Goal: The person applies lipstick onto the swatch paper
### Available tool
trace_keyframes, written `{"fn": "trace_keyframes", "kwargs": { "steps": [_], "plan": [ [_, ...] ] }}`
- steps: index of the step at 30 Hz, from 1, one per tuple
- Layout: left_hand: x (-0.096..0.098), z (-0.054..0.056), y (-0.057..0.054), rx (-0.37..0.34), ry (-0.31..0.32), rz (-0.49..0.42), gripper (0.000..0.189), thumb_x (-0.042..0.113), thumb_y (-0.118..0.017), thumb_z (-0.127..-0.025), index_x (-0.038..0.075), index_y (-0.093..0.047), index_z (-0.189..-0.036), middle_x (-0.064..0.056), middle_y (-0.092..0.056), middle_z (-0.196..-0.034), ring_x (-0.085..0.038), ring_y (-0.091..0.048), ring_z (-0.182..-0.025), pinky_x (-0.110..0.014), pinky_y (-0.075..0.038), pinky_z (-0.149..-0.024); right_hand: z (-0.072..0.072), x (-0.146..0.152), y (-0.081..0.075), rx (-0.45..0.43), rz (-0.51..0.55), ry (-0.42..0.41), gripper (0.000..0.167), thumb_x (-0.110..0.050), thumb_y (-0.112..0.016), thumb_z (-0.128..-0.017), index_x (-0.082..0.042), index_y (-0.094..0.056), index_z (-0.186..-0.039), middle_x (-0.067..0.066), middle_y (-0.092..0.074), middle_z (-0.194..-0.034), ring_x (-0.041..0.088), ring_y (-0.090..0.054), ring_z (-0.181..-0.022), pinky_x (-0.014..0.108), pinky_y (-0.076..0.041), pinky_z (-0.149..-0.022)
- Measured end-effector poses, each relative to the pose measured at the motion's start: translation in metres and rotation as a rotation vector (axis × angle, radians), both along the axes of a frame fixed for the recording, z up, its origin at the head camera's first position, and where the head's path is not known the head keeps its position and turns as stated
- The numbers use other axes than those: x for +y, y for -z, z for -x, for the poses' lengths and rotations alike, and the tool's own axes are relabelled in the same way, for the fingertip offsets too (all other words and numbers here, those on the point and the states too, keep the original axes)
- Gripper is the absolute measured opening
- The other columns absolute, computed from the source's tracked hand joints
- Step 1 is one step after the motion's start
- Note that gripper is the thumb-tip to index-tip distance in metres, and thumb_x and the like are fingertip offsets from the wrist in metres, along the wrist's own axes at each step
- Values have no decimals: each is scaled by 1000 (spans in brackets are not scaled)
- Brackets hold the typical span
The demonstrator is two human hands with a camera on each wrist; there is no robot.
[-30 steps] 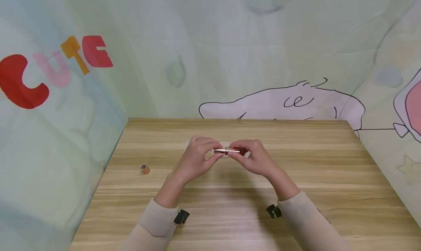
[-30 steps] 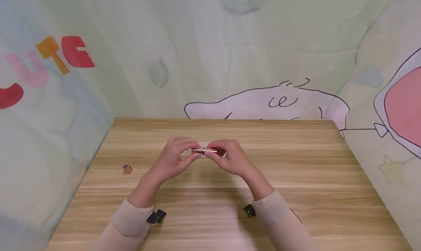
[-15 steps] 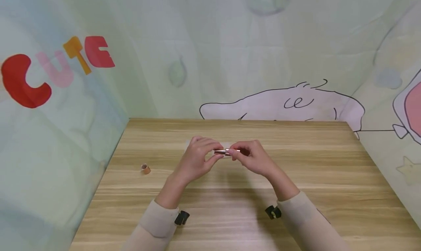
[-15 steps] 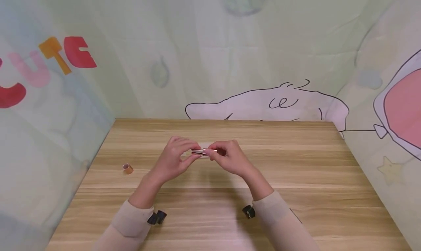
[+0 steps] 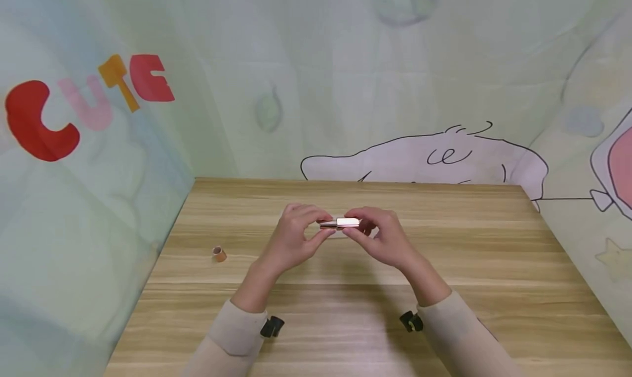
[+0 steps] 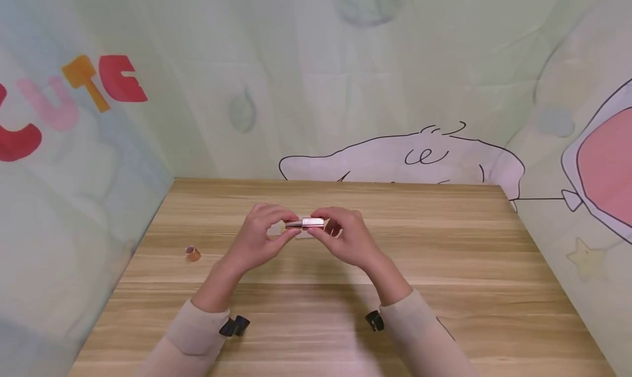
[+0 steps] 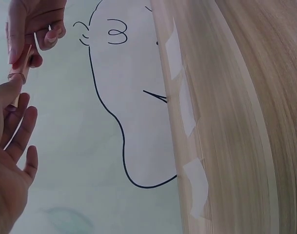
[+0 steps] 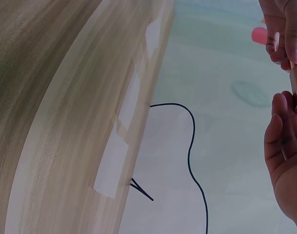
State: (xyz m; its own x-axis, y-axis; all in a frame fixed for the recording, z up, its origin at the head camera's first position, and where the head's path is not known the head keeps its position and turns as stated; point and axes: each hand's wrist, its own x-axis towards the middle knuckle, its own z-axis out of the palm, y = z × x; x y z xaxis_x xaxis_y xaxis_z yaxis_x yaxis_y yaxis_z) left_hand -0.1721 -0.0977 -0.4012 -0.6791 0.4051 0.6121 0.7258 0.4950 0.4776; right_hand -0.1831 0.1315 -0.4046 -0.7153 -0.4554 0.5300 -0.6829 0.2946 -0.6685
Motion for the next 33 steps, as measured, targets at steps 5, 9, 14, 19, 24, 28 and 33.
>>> {"fn": "trace_keyframes", "kwargs": {
  "steps": [5,9,14,19,24,28,33],
  "plan": [
    [-1,-1,0,-15,-10,-1,20,13,-85,-83,8,-76,-99,1,-74,-95,-12,-67,-89,-44,-41,-97,0,-1,1,-26,15,-2,16,1,-78,-85,-1,-73,-100,2,-65,-74,14,-52,-57,29,-44,-49],
    [-1,-2,1,-14,-13,-2,21,14,-86,-82,8,-76,-99,0,-75,-96,-13,-67,-91,-43,-41,-98,-1,-1,-1,-71,10,-2,12,-2,-77,-88,-3,-74,-99,-1,-64,-71,13,-51,-56,26,-42,-48],
    [-1,-2,2,11,-16,-5,20,13,-86,-81,7,-77,-98,-1,-76,-95,-15,-68,-91,-44,-41,-97,-2,-1,-3,-166,6,-6,8,-6,-75,-91,-4,-74,-99,-2,-64,-72,12,-54,-55,26,-44,-48],
    [-1,-2,1,18,-21,1,20,12,-86,-82,8,-77,-99,-1,-76,-96,-15,-68,-92,-44,-41,-97,-2,-2,-4,-268,27,-15,8,-8,-71,-94,-2,-74,-99,1,-66,-75,15,-59,-56,27,-47,-48],
    [-2,-3,0,36,-32,10,20,13,-86,-81,8,-78,-99,-1,-76,-97,-16,-68,-93,-44,-42,-97,-2,-3,-6,-359,37,-8,9,-10,-69,-97,-2,-73,-100,6,-65,-76,17,-57,-56,26,-45,-48],
    [-2,-3,1,52,-32,10,19,13,-86,-81,9,-78,-98,0,-77,-96,-16,-68,-92,-44,-42,-96,-2,-4,-6,-445,51,-8,12,-12,-66,-99,-2,-72,-100,7,-64,-76,17,-56,-56,25,-43,-49],
    [-3,-3,2,67,-26,4,18,12,-87,-80,9,-78,-95,1,-76,-93,-15,-67,-90,-43,-43,-95,-2,-5,-6,-513,73,-8,16,-12,-64,-100,2,-72,-101,8,-64,-75,17,-55,-55,25,-43,-50]
  ]
}}
